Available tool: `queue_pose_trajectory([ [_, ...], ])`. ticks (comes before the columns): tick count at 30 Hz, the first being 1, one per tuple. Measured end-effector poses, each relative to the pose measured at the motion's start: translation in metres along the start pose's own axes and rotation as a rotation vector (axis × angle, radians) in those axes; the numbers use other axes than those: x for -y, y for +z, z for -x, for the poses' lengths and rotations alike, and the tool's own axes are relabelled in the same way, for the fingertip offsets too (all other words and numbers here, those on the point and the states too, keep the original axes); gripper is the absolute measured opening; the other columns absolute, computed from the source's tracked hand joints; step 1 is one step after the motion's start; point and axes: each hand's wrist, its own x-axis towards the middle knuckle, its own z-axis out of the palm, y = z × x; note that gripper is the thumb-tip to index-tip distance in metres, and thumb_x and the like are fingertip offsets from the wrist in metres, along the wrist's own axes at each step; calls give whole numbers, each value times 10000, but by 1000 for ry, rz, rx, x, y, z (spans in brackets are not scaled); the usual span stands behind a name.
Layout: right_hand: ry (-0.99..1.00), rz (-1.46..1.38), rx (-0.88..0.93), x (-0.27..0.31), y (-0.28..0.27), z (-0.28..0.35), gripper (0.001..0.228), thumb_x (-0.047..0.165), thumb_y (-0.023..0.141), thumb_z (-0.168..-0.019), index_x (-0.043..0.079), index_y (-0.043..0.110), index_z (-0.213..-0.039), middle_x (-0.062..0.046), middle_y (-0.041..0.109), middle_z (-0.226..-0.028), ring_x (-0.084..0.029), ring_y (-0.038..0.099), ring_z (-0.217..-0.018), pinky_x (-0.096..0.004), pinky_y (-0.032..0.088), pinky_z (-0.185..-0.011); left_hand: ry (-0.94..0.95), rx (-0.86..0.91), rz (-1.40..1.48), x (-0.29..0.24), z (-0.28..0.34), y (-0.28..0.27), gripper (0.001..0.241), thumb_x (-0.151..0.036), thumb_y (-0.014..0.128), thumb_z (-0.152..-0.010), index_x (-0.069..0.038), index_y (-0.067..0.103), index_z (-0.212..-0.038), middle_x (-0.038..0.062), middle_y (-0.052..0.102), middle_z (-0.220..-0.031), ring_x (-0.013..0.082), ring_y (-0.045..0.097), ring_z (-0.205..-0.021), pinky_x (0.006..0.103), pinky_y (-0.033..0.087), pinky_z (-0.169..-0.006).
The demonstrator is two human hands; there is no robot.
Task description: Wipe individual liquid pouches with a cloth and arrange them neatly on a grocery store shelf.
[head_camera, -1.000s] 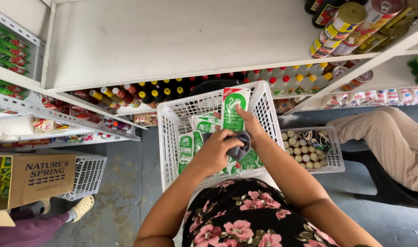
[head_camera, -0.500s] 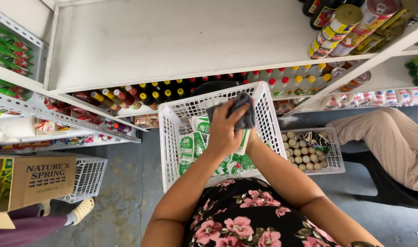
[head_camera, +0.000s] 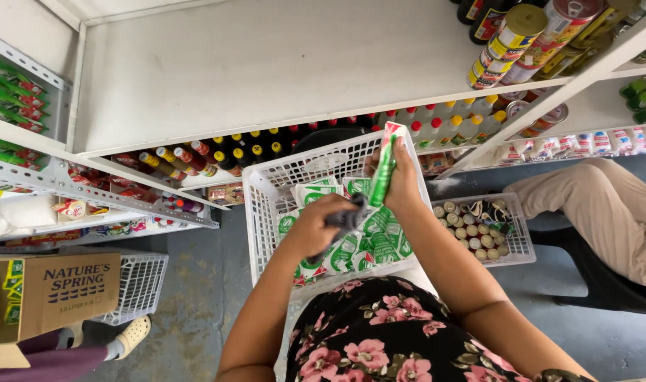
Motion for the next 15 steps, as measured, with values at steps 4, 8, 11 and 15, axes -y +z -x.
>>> queue_pose_trajectory([
  [4, -188, 304, -155, 20, 38, 8, 232, 309, 606, -1037, 105, 701, -1097, -64, 704, -945, -204, 662, -850, -381, 538, -764, 22, -82, 413, -1, -13, -26, 446, 49, 655, -842, -86, 690, -1265, 89, 681, -1266, 228, 646, -1177, 372, 498, -1041],
  [8, -328, 586, -9, 22, 28, 9, 181, 167, 676, -1089, -14, 692, -1094, -22, 713, -1038, -76, 644, -940, -236, 517, -876, 127, -287, 597, -52, -39, -31, 502, 15, 652, -910, -68, 555, -1395, 45, 588, -1412, 162, 533, -1319, 319, 381, -1127],
  [11, -283, 691, -4, 28, 32, 12, 169, 144, 682, -1064, -20, 694, -1028, -32, 736, -965, -81, 637, -846, -255, 514, -768, 68, -351, 627, -51, -66, -27, 436, -41, 664, -943, -52, 575, -1370, 29, 633, -1306, 145, 572, -1208, 305, 426, -1054],
  [15, -280, 689, 48, 46, 45, 20, 170, 151, 667, -1010, -4, 713, -1063, -21, 754, -999, -78, 670, -892, -245, 538, -822, -15, -327, 679, -44, -78, -19, 267, -70, 662, -975, 0, 677, -1232, 46, 720, -1133, 144, 647, -1039, 304, 509, -941],
])
